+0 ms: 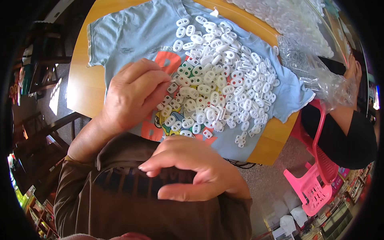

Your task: Assembling small white plastic components by inserting pins using a small metal tool.

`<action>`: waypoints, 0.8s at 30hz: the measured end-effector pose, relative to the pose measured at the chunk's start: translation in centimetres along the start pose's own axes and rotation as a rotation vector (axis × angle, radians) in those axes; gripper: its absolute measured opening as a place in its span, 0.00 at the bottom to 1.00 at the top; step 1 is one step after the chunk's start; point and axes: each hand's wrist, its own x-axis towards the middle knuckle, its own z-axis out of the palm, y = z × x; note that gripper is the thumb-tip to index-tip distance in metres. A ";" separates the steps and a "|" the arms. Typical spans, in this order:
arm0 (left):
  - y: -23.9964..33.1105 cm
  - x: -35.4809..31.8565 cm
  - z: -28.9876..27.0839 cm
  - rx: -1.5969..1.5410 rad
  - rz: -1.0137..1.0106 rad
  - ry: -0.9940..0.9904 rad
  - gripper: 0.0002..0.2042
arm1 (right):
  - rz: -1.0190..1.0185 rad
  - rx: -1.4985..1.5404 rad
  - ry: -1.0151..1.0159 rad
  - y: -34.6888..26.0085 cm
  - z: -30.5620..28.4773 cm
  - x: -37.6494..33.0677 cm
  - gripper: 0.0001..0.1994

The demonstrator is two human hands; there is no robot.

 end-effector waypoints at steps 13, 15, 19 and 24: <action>2.5 -1.0 -2.9 -1.459 -0.728 -0.110 0.05 | -0.096 -0.449 0.727 1.6 1.5 2.5 0.11; 2.8 -1.7 -2.3 -1.356 -0.652 -0.035 0.02 | -0.111 -0.502 0.726 1.9 1.5 2.8 0.11; 2.4 -2.3 -2.4 -1.027 -0.471 -0.004 0.07 | -0.149 -0.653 0.707 2.3 1.1 2.8 0.11; 2.4 -2.7 -2.4 -0.931 -0.438 -0.033 0.14 | -0.104 -0.778 0.666 2.1 1.5 2.7 0.12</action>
